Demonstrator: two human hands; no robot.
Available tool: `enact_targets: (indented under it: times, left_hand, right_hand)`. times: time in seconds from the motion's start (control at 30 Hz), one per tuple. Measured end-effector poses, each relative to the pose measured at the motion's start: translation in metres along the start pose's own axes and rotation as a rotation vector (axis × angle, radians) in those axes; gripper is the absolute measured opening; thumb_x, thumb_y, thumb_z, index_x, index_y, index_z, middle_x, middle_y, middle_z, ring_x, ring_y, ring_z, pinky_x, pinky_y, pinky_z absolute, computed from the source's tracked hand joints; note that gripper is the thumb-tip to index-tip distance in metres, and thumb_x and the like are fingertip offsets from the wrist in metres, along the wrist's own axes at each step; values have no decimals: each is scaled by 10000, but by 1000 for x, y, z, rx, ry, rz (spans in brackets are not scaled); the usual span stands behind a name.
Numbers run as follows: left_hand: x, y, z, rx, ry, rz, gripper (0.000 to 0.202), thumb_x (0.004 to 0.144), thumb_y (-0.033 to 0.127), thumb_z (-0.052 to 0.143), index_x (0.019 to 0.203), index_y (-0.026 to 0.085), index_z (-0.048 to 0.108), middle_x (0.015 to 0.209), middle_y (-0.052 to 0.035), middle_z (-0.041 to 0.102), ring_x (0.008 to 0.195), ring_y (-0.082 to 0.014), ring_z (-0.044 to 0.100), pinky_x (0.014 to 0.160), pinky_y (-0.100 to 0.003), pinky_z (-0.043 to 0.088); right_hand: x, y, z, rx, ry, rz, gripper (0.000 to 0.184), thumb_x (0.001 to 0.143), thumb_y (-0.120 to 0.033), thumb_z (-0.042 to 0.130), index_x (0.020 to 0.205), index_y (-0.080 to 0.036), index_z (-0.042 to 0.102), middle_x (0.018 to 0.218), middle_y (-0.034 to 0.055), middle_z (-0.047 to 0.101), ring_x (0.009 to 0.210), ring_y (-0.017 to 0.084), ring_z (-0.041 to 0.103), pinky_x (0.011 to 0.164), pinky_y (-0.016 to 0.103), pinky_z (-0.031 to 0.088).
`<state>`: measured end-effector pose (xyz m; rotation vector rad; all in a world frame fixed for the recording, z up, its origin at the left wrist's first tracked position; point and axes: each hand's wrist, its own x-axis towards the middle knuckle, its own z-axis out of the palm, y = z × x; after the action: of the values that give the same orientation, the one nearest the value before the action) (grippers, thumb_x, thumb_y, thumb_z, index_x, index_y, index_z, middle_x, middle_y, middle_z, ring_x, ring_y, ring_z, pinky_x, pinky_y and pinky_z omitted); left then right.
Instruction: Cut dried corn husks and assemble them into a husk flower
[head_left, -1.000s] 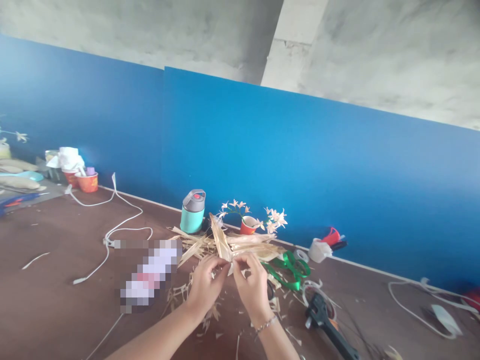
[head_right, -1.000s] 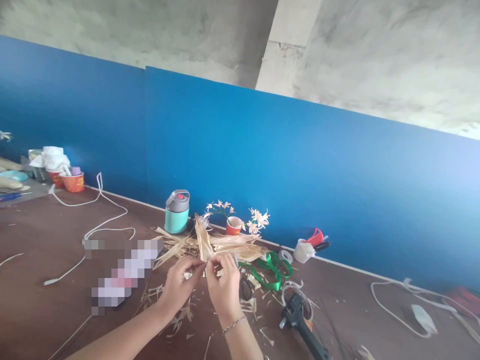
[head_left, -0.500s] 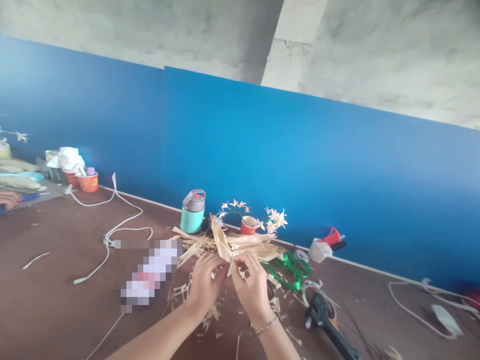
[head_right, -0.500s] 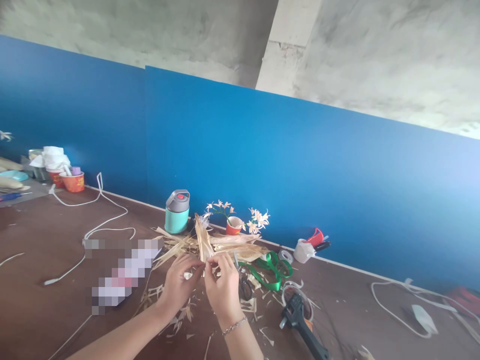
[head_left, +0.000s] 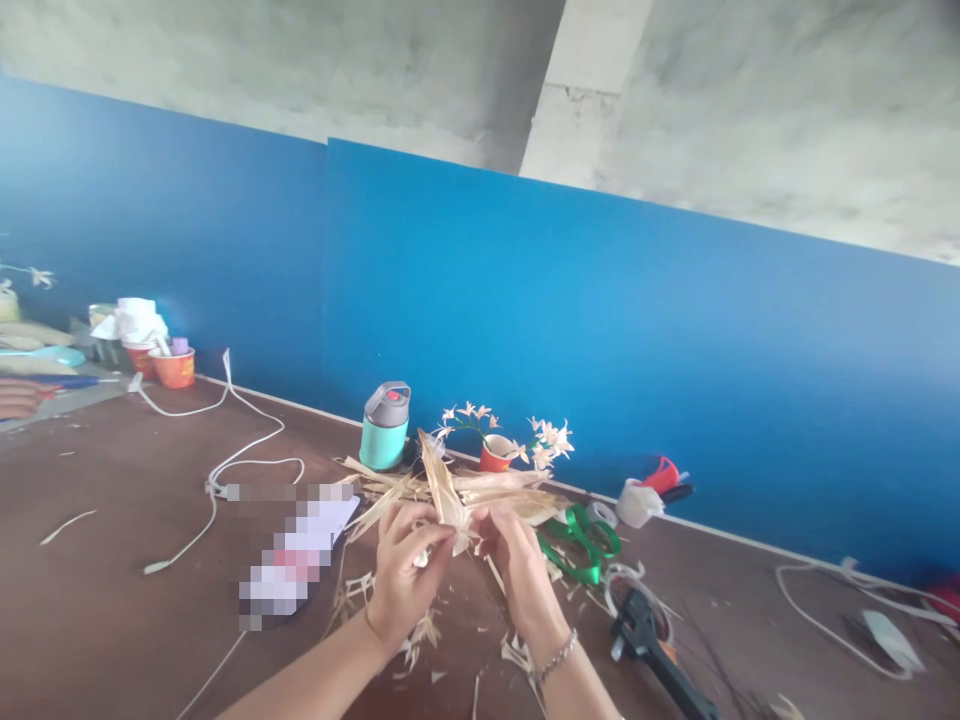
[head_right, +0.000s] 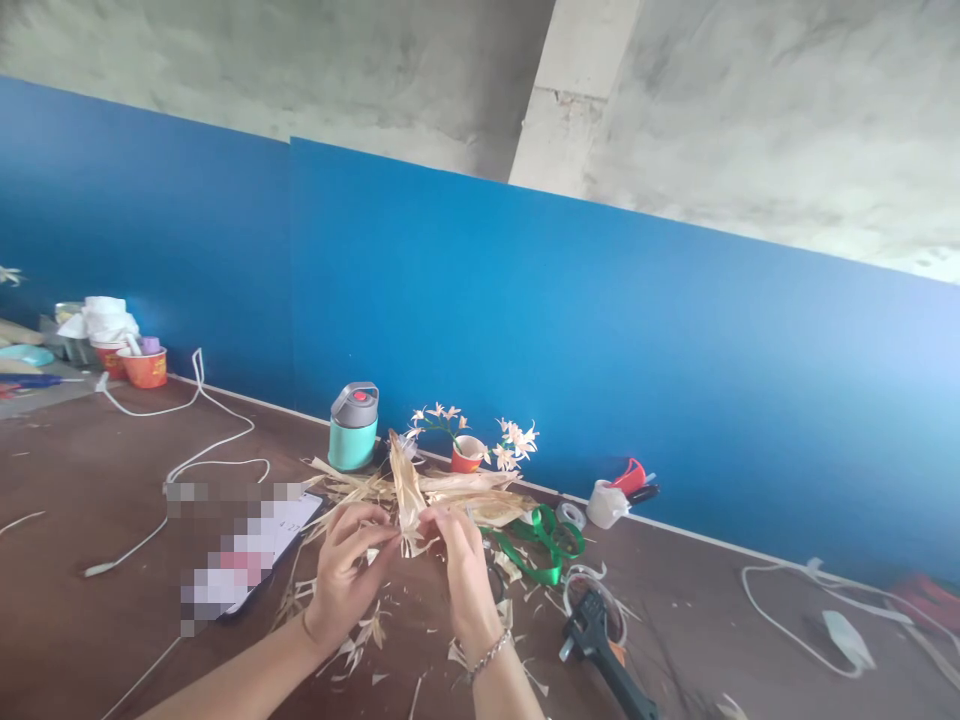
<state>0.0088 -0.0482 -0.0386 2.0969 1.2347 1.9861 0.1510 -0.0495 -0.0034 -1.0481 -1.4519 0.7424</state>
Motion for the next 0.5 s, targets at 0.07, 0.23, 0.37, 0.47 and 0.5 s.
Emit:
enact_targets:
  times: [0.07, 0.23, 0.37, 0.47, 0.5]
  left_hand:
    - [-1, 0, 0, -2, -7, 30, 112, 771, 150, 584, 772, 240, 651, 824, -35, 606, 802, -184, 560, 747, -348, 444]
    - [-4, -3, 2, -21, -33, 45, 124, 771, 141, 580, 798, 243, 646, 851, -38, 607, 806, -182, 558, 746, -350, 442]
    - [-5, -4, 3, -34, -70, 23, 95, 782, 164, 571, 788, 230, 639, 846, -39, 606, 812, -184, 555, 753, -350, 435]
    - [-5, -4, 4, -65, -121, 10, 94, 790, 167, 552, 756, 216, 625, 829, -42, 604, 812, -186, 546, 742, -342, 436]
    - [-6, -5, 5, -77, -135, 7, 97, 793, 168, 548, 746, 212, 620, 826, -43, 604, 812, -186, 544, 738, -341, 436]
  right_hand:
    - [2, -4, -3, 172, -125, 193, 218, 783, -372, 546, 725, -174, 617, 660, 11, 610, 596, 153, 555, 548, 248, 435]
    - [4, -18, -9, 260, -234, 263, 145, 716, -320, 636, 723, -179, 600, 661, -10, 601, 636, 141, 540, 627, 244, 428]
    - [4, -20, -11, 217, -285, 255, 144, 703, -299, 646, 764, -170, 627, 726, 10, 637, 680, 156, 560, 651, 260, 433]
    - [5, -18, -11, 111, -257, 235, 116, 699, -269, 631, 737, -160, 625, 701, 13, 628, 652, 155, 545, 620, 261, 421]
    - [6, -17, -11, 75, -244, 227, 103, 698, -257, 624, 723, -157, 623, 682, 8, 619, 639, 150, 535, 608, 255, 413]
